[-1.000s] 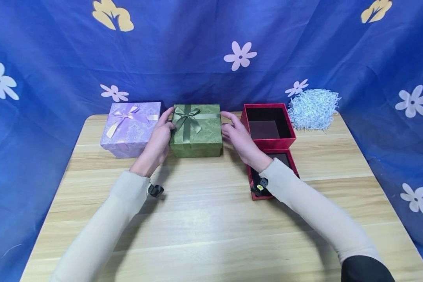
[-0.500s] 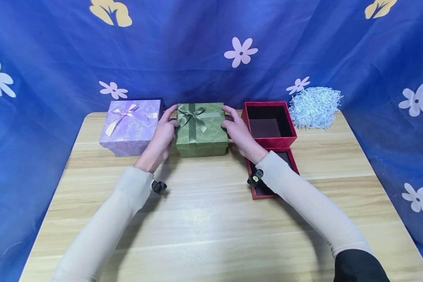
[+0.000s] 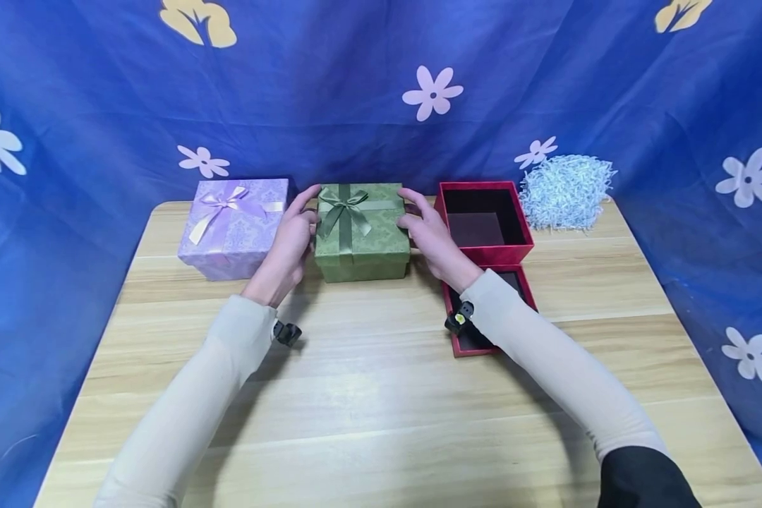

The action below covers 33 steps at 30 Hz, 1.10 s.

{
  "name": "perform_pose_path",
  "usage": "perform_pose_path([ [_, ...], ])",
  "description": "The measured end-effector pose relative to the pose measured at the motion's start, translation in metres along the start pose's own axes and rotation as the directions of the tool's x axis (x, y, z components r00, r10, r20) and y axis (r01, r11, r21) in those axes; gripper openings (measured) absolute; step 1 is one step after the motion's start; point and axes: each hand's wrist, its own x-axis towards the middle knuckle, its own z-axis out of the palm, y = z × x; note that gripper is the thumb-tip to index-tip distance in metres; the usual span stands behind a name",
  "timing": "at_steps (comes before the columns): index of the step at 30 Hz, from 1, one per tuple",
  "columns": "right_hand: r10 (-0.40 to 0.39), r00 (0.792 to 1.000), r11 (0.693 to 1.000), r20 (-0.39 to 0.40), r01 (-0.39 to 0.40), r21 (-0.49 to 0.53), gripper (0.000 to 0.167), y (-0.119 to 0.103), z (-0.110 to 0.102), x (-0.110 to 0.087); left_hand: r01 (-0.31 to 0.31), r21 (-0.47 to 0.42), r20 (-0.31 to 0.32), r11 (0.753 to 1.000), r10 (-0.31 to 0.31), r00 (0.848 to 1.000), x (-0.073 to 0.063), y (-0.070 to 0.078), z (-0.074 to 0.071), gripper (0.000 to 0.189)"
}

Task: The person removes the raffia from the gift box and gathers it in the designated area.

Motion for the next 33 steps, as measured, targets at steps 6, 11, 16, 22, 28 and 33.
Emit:
perform_pose_path([
  [6, -0.019, 1.0, 1.0, 0.008, 0.019, 0.001, 0.066, -0.003, -0.001, 0.002, -0.019, -0.008, -0.006, 1.0, 0.019, 1.0, 0.002, 0.003, 0.001, 0.072],
  [11, -0.044, 0.999, 0.999, 0.017, 0.045, -0.017, 0.064, -0.008, -0.004, 0.002, -0.05, -0.02, 0.01, 0.999, 0.05, 0.999, -0.001, 0.009, 0.002, 0.072],
  [16, -0.07, 0.998, 0.997, 0.004, 0.07, -0.038, 0.069, -0.017, -0.005, -0.001, -0.065, -0.053, -0.002, 0.996, 0.065, 0.998, -0.007, 0.017, 0.004, 0.074],
  [22, -0.027, 1.0, 0.993, -0.006, 0.028, 0.115, 0.067, -0.032, -0.011, -0.006, -0.084, -0.09, -0.04, 0.992, 0.081, 0.996, -0.018, 0.032, 0.006, 0.067],
  [28, 0.003, 1.0, 0.966, 0.009, -0.005, 0.257, 0.036, -0.046, -0.021, -0.014, -0.081, -0.184, 0.013, 0.98, 0.084, 0.996, -0.029, 0.044, -0.003, 0.019],
  [33, 0.0, 1.0, 0.976, 0.002, -0.001, 0.217, 0.022, -0.054, -0.027, -0.023, -0.05, -0.19, 0.059, 0.981, 0.062, 0.996, -0.04, 0.052, -0.01, 0.016],
])
